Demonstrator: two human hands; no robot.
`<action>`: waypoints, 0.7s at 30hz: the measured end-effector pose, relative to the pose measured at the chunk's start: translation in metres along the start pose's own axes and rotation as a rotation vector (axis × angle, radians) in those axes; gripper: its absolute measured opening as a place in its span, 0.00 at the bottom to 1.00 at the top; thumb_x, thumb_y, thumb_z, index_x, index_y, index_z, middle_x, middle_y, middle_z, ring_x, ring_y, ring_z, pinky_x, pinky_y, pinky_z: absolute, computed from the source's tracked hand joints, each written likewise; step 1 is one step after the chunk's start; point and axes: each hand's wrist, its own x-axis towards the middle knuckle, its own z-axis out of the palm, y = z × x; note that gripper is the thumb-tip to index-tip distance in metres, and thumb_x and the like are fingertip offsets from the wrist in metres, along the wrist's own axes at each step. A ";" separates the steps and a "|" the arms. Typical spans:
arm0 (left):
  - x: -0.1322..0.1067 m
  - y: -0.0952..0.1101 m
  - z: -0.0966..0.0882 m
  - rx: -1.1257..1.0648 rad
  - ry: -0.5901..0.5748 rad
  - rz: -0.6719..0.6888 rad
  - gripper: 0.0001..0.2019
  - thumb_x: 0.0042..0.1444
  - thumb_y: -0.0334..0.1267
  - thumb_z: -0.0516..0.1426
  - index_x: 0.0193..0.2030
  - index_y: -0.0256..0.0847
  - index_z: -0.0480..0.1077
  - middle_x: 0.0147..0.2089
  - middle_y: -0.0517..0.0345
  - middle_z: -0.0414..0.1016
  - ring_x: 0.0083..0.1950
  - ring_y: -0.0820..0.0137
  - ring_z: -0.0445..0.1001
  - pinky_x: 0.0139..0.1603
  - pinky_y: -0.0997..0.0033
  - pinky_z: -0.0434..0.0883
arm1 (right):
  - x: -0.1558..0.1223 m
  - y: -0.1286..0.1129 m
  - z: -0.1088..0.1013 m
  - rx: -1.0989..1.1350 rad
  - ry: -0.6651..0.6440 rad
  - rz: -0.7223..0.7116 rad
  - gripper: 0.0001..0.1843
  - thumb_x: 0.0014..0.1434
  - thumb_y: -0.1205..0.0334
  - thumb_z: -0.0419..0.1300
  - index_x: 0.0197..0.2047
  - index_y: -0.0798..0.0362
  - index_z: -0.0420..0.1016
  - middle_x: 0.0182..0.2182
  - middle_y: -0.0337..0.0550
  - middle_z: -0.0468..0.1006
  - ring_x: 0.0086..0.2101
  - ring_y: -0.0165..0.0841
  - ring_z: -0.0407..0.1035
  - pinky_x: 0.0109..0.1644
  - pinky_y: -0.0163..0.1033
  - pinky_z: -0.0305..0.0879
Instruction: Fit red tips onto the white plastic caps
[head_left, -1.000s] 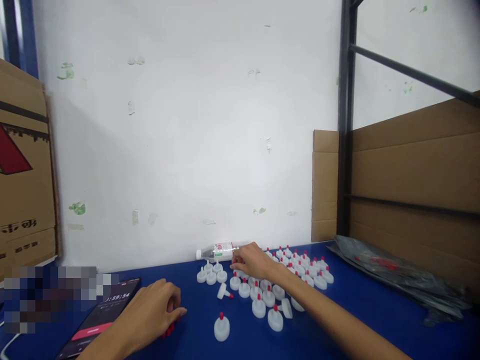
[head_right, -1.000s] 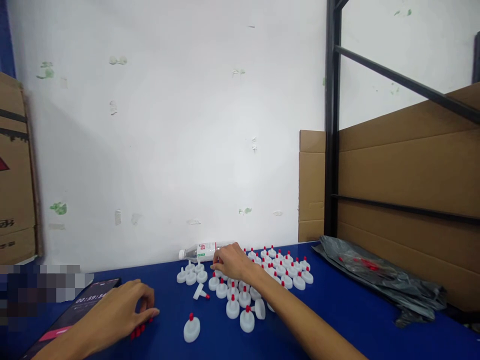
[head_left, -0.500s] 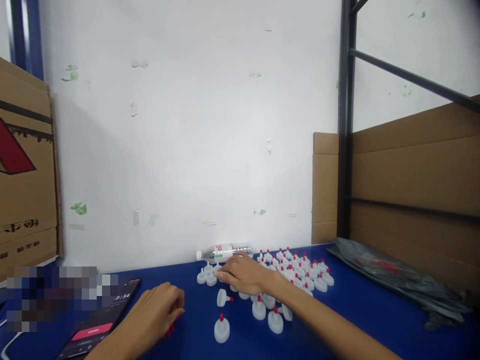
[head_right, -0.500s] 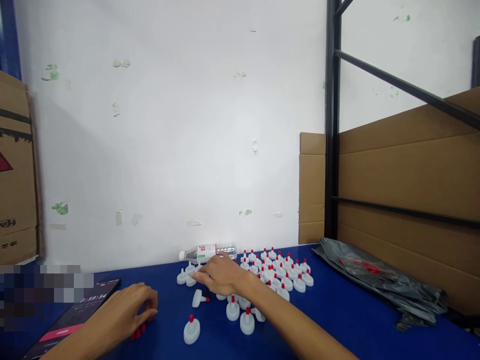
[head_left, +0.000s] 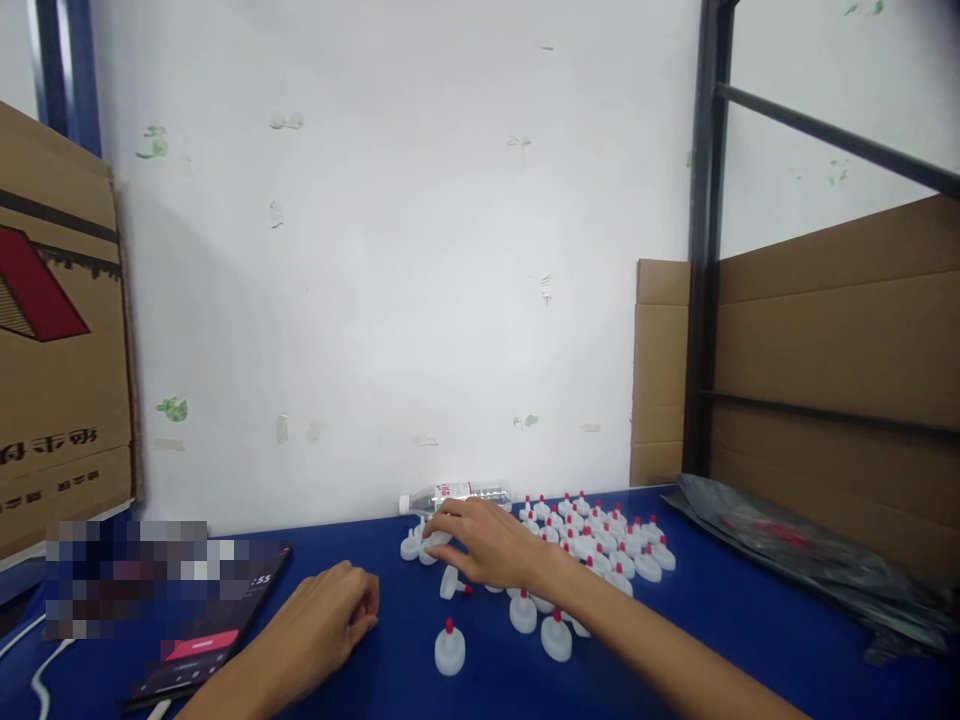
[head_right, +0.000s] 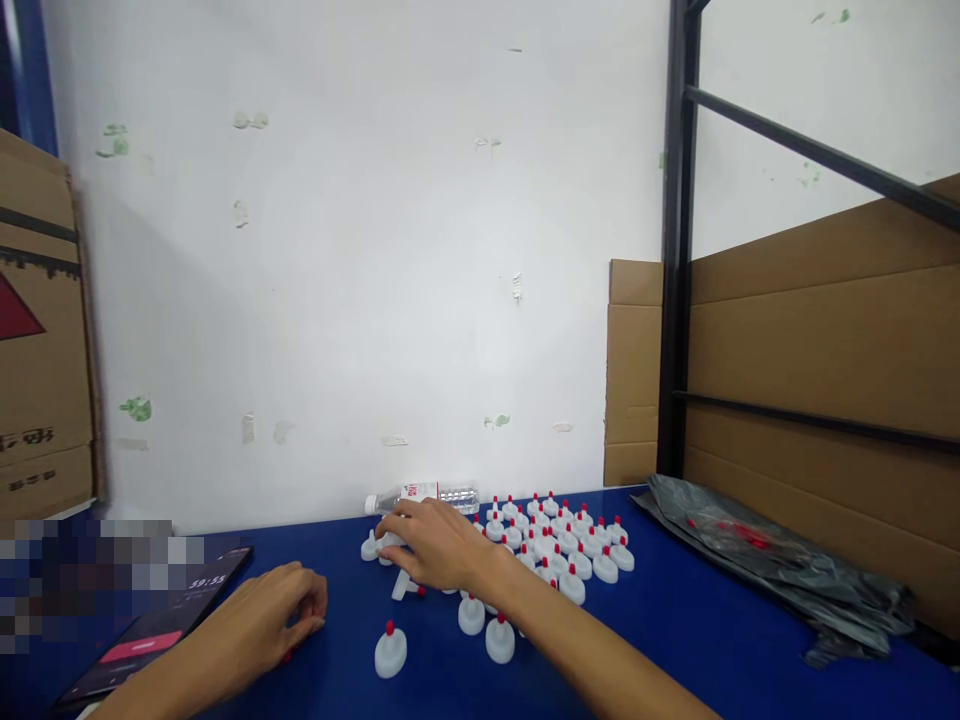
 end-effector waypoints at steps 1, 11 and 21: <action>0.000 0.001 0.000 0.002 0.020 0.004 0.07 0.58 0.35 0.54 0.35 0.45 0.75 0.38 0.54 0.79 0.41 0.59 0.76 0.39 0.67 0.62 | 0.000 -0.001 0.000 0.013 -0.004 -0.021 0.13 0.70 0.57 0.57 0.56 0.47 0.73 0.47 0.43 0.80 0.44 0.37 0.75 0.47 0.39 0.68; 0.007 0.014 -0.024 -0.463 0.328 -0.023 0.20 0.64 0.53 0.54 0.49 0.43 0.80 0.46 0.52 0.82 0.39 0.59 0.77 0.38 0.67 0.70 | 0.005 -0.013 0.003 -0.067 0.089 -0.234 0.16 0.70 0.64 0.56 0.60 0.49 0.63 0.53 0.46 0.77 0.50 0.37 0.74 0.55 0.40 0.68; 0.007 0.026 -0.029 -0.828 0.322 -0.041 0.19 0.56 0.54 0.64 0.45 0.43 0.83 0.46 0.51 0.84 0.44 0.56 0.78 0.33 0.71 0.75 | 0.005 -0.016 0.008 -0.052 0.199 -0.267 0.12 0.73 0.61 0.53 0.58 0.51 0.65 0.54 0.49 0.78 0.53 0.37 0.74 0.58 0.42 0.68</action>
